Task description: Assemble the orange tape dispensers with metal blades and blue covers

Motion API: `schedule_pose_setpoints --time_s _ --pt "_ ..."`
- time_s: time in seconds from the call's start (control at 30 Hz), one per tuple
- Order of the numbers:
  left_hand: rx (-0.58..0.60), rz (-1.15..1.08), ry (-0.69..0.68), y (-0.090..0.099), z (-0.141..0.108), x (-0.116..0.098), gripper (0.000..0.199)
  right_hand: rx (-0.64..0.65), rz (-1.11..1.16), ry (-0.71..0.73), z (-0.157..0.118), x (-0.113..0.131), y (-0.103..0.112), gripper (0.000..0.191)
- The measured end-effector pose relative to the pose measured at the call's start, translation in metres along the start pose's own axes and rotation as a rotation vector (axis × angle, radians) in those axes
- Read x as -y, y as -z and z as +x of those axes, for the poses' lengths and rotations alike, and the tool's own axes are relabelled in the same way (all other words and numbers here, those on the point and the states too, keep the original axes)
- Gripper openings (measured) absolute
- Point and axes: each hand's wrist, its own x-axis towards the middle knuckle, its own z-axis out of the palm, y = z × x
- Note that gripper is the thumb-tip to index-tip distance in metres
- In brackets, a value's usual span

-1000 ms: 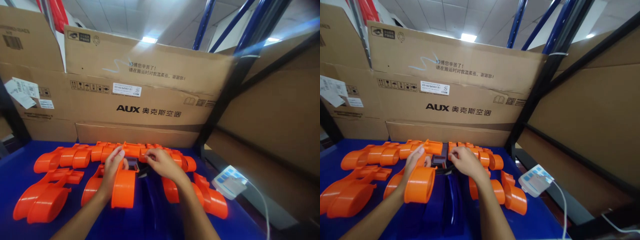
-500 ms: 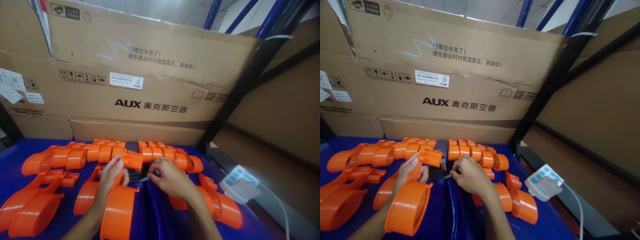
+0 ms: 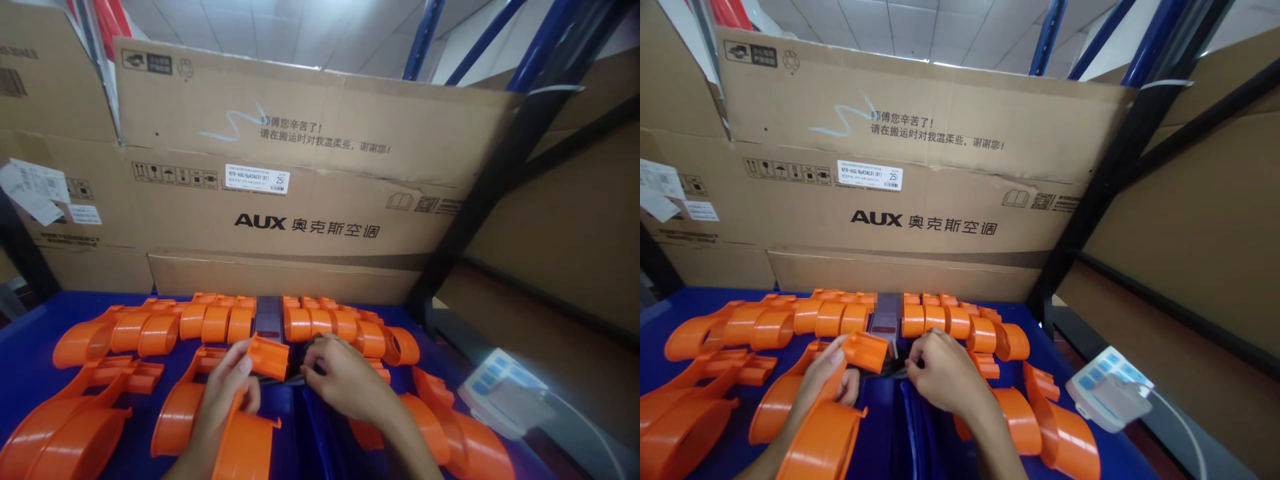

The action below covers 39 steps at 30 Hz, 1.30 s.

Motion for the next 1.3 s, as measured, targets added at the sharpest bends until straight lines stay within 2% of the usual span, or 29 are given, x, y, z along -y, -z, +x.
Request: schedule_pose_setpoints --time_s 0.33,0.47,0.53,0.63,0.73,1.0,1.2,1.3 --pt "0.006 -0.011 0.038 0.000 0.000 0.005 0.064 -0.129 0.012 -0.025 0.005 0.004 0.003 0.010" --pt "-0.029 -0.049 0.045 0.001 0.002 0.003 0.065 -0.239 0.054 -0.026 0.009 0.001 0.007 0.012" --pt "-0.059 -0.065 0.044 0.000 0.002 0.002 0.066 -0.295 0.186 -0.048 0.010 -0.001 0.008 0.013" --pt "-0.109 -0.054 0.033 -0.005 0.000 0.000 0.063 -0.308 0.545 -0.097 0.008 -0.004 0.009 0.013" --pt "-0.106 -0.012 -0.004 -0.011 -0.004 -0.001 0.061 -0.328 0.793 -0.117 0.006 -0.004 0.012 0.022" --pt "-0.114 0.015 0.005 -0.016 -0.010 0.000 0.065 -0.419 0.901 -0.128 0.003 0.005 0.014 0.032" --pt "-0.126 0.002 -0.010 -0.014 -0.009 -0.006 0.060 -0.361 1.025 -0.129 0.002 0.008 0.005 0.037" --pt "-0.155 -0.032 -0.003 -0.015 -0.008 -0.013 0.056 -0.388 1.064 -0.095 0.001 0.008 0.006 0.038"
